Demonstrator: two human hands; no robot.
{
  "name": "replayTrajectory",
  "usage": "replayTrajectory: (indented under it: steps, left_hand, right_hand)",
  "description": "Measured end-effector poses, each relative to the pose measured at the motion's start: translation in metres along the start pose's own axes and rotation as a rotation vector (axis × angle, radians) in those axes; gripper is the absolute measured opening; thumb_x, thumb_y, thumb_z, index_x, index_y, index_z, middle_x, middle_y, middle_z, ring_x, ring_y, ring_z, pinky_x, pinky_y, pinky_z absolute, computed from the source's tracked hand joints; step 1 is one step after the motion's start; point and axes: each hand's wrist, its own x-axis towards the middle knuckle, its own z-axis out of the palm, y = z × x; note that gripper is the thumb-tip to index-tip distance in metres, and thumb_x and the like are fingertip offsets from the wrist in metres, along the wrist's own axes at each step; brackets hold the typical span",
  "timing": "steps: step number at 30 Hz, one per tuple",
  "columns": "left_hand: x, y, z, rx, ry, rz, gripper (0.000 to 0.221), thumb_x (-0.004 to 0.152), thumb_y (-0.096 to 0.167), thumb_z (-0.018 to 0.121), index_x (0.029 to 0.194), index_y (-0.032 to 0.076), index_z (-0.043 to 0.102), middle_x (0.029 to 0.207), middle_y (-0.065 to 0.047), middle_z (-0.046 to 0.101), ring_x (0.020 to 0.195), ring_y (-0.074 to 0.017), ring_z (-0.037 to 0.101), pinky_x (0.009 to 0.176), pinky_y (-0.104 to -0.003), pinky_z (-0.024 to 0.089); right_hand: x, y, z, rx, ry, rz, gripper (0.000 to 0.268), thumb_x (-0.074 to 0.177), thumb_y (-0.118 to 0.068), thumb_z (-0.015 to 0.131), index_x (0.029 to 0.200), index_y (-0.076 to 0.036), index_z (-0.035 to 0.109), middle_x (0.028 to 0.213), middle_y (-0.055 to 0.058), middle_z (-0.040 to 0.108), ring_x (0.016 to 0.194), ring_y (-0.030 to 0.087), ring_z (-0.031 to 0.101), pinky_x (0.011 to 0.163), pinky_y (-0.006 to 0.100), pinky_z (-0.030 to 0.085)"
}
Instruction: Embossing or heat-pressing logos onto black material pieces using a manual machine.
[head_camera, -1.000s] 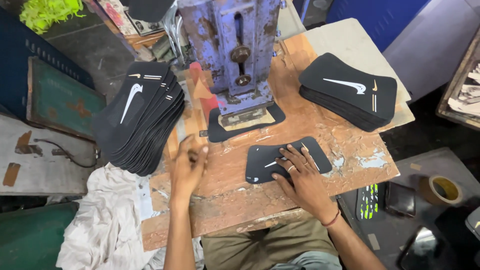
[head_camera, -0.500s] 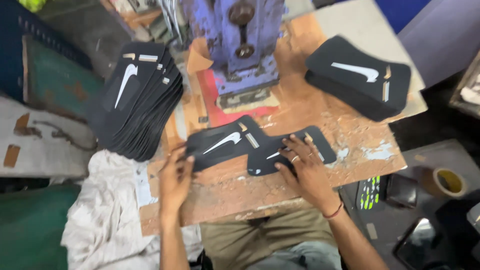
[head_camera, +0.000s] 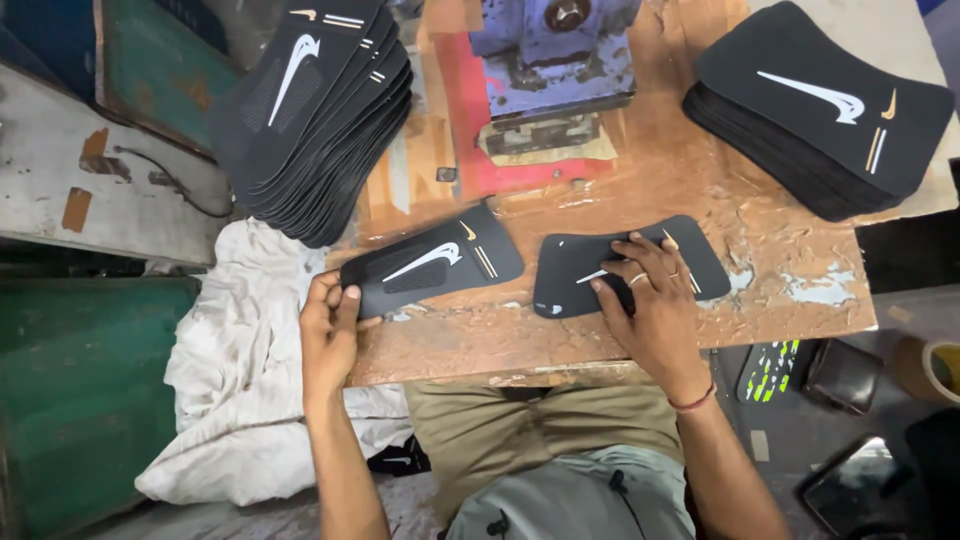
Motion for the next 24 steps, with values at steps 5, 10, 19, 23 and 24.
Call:
replayTrajectory:
  steps: [5,10,19,23,24]
  left_hand:
    - [-0.0010,0.0043,0.0014,0.012,0.006,0.003,0.023,0.108,0.013,0.051,0.128,0.002,0.054,0.112,-0.005,0.071,0.097,-0.0101,0.066,0.073,-0.028,0.061]
    - [-0.0017,0.0029,0.0023,0.012,0.022,0.011,0.024,0.108,0.015,0.052,0.127,0.001,0.054,0.112,-0.006,0.071,0.096,-0.0107,0.067,0.073,-0.028,0.061]
    - [-0.0019,0.0013,0.0024,0.001,0.038,0.035,0.024,0.107,0.015,0.052,0.127,0.002,0.054,0.112,-0.006,0.071,0.095,-0.0103,0.068,0.072,-0.027,0.061]
    - [-0.0045,0.0075,0.0051,-0.005,0.032,0.028,0.023,0.108,0.014,0.052,0.127,0.001,0.055,0.112,-0.006,0.071,0.095,-0.0093,0.067,0.072,-0.026,0.061]
    - [-0.0043,0.0060,0.0048,-0.006,0.032,0.029,0.023,0.108,0.014,0.052,0.127,0.001,0.055,0.112,-0.006,0.071,0.095,-0.0093,0.067,0.072,-0.026,0.061]
  right_hand:
    - [0.0004,-0.0023,-0.0019,0.009,-0.010,0.010,0.020,0.091,-0.016,0.075,0.108,-0.006,0.068,0.128,0.011,0.067,0.133,0.032,0.058,0.121,0.053,0.037]
    - [-0.0009,0.0004,-0.0010,0.006,-0.009,-0.003,0.021,0.091,-0.016,0.075,0.108,-0.006,0.068,0.128,0.011,0.066,0.134,0.031,0.057,0.121,0.053,0.036]
    - [0.0010,-0.0018,-0.0015,0.016,0.000,-0.029,0.022,0.091,-0.015,0.075,0.110,-0.006,0.066,0.129,0.011,0.066,0.134,0.032,0.057,0.121,0.053,0.036]
    - [0.0013,-0.0031,-0.0021,0.006,-0.005,-0.018,0.024,0.091,-0.015,0.075,0.111,-0.006,0.066,0.129,0.011,0.066,0.134,0.032,0.057,0.121,0.053,0.036]
    - [0.0010,-0.0030,-0.0019,0.005,-0.004,-0.019,0.024,0.091,-0.015,0.075,0.111,-0.006,0.066,0.129,0.011,0.066,0.134,0.032,0.057,0.121,0.053,0.036]
